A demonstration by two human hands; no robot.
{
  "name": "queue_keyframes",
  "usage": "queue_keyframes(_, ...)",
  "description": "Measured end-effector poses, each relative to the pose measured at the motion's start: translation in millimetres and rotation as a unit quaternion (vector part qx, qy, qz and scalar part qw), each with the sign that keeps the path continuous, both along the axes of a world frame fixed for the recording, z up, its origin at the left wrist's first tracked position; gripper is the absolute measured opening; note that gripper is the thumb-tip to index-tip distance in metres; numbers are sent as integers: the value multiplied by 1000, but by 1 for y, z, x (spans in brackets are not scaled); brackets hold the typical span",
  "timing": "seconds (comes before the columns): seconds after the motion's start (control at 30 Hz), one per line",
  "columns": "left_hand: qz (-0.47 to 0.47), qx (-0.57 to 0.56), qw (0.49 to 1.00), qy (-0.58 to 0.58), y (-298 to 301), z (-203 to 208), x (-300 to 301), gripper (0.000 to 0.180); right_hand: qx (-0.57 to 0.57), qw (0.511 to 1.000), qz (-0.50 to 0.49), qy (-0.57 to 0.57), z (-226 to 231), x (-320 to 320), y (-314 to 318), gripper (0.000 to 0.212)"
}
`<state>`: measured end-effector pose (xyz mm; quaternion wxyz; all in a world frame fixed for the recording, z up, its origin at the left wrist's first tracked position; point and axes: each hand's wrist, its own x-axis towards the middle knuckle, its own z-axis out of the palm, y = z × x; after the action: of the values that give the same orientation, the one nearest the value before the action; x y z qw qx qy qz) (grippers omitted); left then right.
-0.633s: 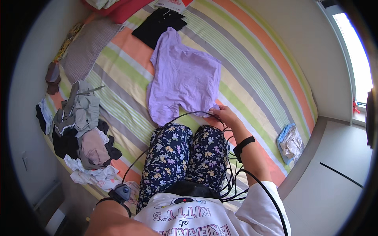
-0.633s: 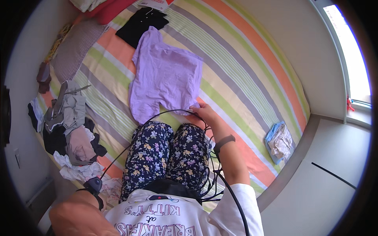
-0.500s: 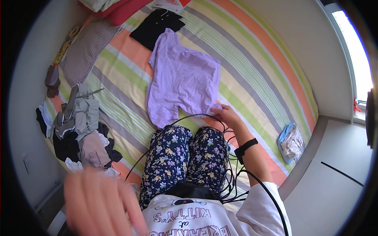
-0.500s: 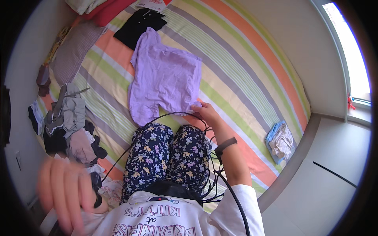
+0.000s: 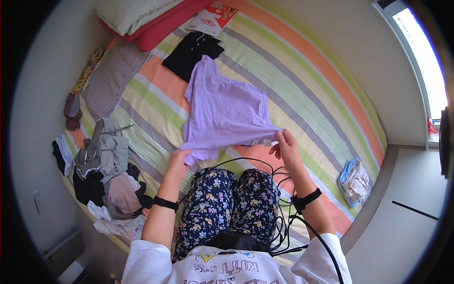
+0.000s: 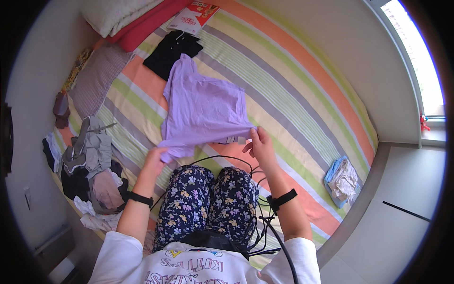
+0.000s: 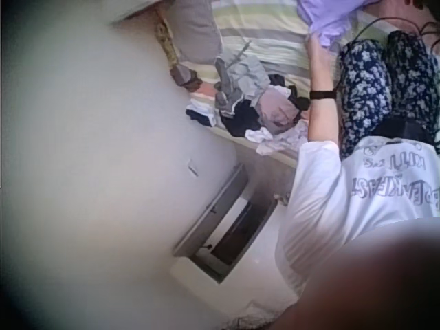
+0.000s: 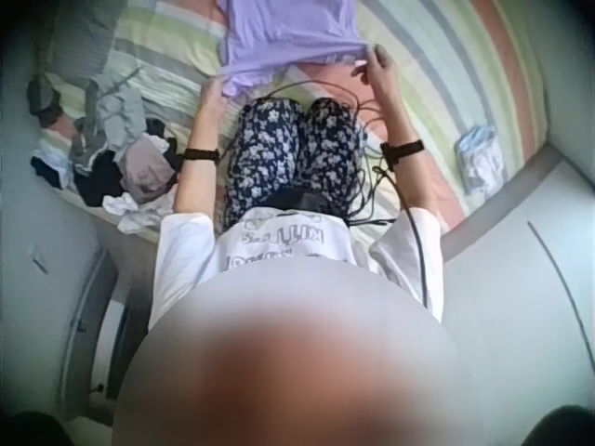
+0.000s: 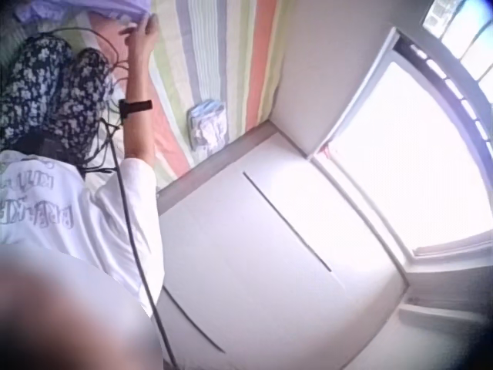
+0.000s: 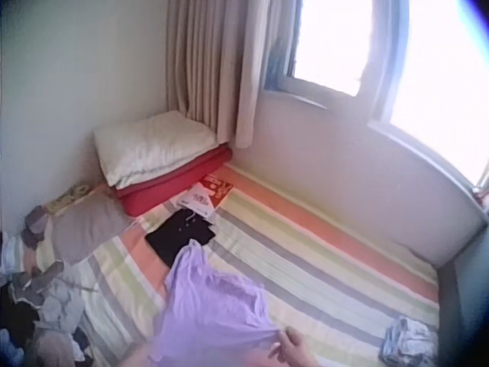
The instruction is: Folding a purple shirt and a black shirt on a bed.
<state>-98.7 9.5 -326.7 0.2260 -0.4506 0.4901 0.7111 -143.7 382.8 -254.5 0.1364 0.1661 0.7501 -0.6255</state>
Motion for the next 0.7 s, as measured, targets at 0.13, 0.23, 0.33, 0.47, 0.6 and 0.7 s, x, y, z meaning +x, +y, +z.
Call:
queue_keyframes(0.13, 87, -69, 972, 205, -25, 114, -48, 27, 30, 996, 10, 81, 68, -33, -1, 22)
queue_keyframes(0.23, 107, -166, 880, 432, -35, 213, -72, 26, 36, 973, 12, 228, 141, -43, 0, 20)
queue_keyframes(0.33, 123, -187, 868, 444, -24, 276, -106, 32, 11, 987, 54, 151, 192, -61, -17, 22)
queue_keyframes(0.47, 45, -195, 878, 435, -37, 323, -113, 37, 61, 981, 1, 185, 244, -77, 7, 29)
queue_keyframes(0.6, 43, -142, 924, 354, -34, 309, -171, 26, 79, 983, 42, 158, 234, -120, 13, 26)
queue_keyframes(0.7, 36, -141, 917, 371, -25, 298, -204, 17, 70, 978, 14, 198, 229, -147, 12, 25)
